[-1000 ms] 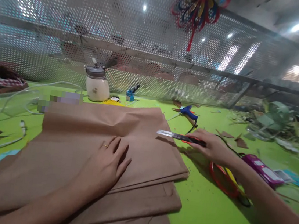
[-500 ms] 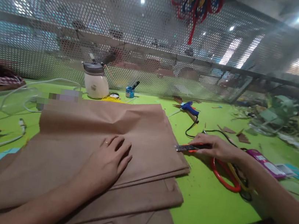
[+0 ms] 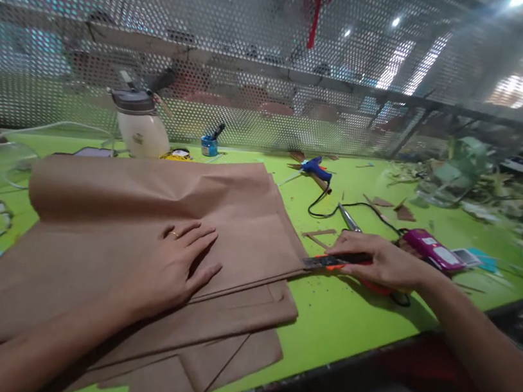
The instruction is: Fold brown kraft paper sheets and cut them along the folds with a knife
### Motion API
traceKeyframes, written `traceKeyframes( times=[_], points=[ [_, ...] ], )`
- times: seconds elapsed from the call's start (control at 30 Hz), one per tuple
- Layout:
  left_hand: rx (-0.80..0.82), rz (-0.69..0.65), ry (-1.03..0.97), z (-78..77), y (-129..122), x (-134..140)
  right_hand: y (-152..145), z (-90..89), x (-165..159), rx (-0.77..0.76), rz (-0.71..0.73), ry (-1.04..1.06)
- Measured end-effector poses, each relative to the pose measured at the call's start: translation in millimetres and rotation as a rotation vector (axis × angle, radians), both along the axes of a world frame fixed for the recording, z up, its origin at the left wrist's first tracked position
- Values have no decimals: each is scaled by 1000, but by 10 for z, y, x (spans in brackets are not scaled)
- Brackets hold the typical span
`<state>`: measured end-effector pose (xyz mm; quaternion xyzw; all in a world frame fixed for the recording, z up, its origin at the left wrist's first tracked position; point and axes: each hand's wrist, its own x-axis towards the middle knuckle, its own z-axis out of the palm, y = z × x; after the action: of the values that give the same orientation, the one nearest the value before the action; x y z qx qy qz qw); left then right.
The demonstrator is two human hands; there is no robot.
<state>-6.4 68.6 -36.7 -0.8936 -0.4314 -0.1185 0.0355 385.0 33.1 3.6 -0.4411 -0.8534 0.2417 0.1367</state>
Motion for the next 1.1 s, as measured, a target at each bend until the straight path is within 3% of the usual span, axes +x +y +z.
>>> traceKeyframes(
  times=[0.27,1.1],
  points=[
    [15,-58,47,44,-6,39,-21,-109,26,114,0,64],
    [44,-64,59,-7,19,22,-22,-191,28,158,-7,111]
  ],
)
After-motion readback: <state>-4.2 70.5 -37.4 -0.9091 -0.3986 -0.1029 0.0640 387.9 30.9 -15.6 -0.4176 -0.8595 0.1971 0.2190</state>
